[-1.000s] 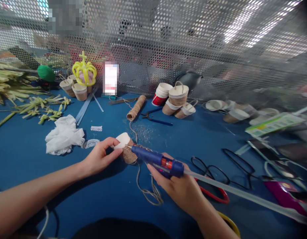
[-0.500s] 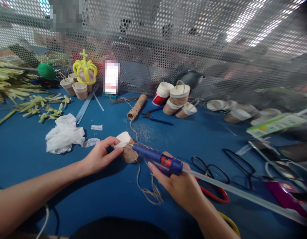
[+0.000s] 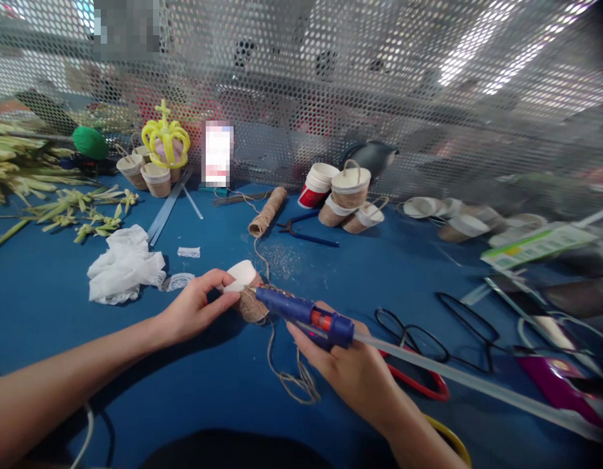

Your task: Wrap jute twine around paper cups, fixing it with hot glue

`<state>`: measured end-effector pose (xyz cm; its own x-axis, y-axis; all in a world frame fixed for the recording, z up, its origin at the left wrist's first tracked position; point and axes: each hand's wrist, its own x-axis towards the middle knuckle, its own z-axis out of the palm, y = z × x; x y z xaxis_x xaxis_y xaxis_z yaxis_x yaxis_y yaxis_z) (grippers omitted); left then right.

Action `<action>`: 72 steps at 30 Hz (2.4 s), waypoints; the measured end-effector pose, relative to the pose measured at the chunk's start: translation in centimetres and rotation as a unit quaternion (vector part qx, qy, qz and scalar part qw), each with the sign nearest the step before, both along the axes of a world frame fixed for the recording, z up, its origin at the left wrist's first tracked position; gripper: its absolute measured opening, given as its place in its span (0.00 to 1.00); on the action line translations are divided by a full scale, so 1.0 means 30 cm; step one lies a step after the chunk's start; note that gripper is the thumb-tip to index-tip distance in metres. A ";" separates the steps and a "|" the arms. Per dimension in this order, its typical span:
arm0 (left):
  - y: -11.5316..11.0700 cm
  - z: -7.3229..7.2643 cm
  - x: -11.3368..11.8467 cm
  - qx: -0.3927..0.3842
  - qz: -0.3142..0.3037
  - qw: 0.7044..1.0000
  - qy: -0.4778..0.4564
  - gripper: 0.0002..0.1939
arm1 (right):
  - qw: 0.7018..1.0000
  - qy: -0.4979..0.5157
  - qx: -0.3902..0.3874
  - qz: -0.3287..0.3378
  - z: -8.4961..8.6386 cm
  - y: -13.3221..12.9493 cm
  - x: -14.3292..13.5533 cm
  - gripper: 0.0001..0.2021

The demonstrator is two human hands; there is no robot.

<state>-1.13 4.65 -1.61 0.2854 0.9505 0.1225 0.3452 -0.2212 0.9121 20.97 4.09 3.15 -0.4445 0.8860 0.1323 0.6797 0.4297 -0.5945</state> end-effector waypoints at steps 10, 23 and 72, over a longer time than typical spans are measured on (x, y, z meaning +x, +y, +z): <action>0.001 -0.001 -0.004 0.002 0.002 1.000 0.009 0.09 | 0.996 -0.042 0.073 0.028 -0.029 0.001 0.031 0.11; 0.003 -0.002 -0.001 -0.004 0.001 1.000 0.001 0.09 | 0.999 0.010 0.033 -0.017 0.006 -0.004 -0.002 0.09; -0.001 -0.009 -0.013 0.046 -0.013 0.998 0.033 0.18 | 1.000 0.014 0.011 0.001 -0.023 -0.016 -0.009 0.09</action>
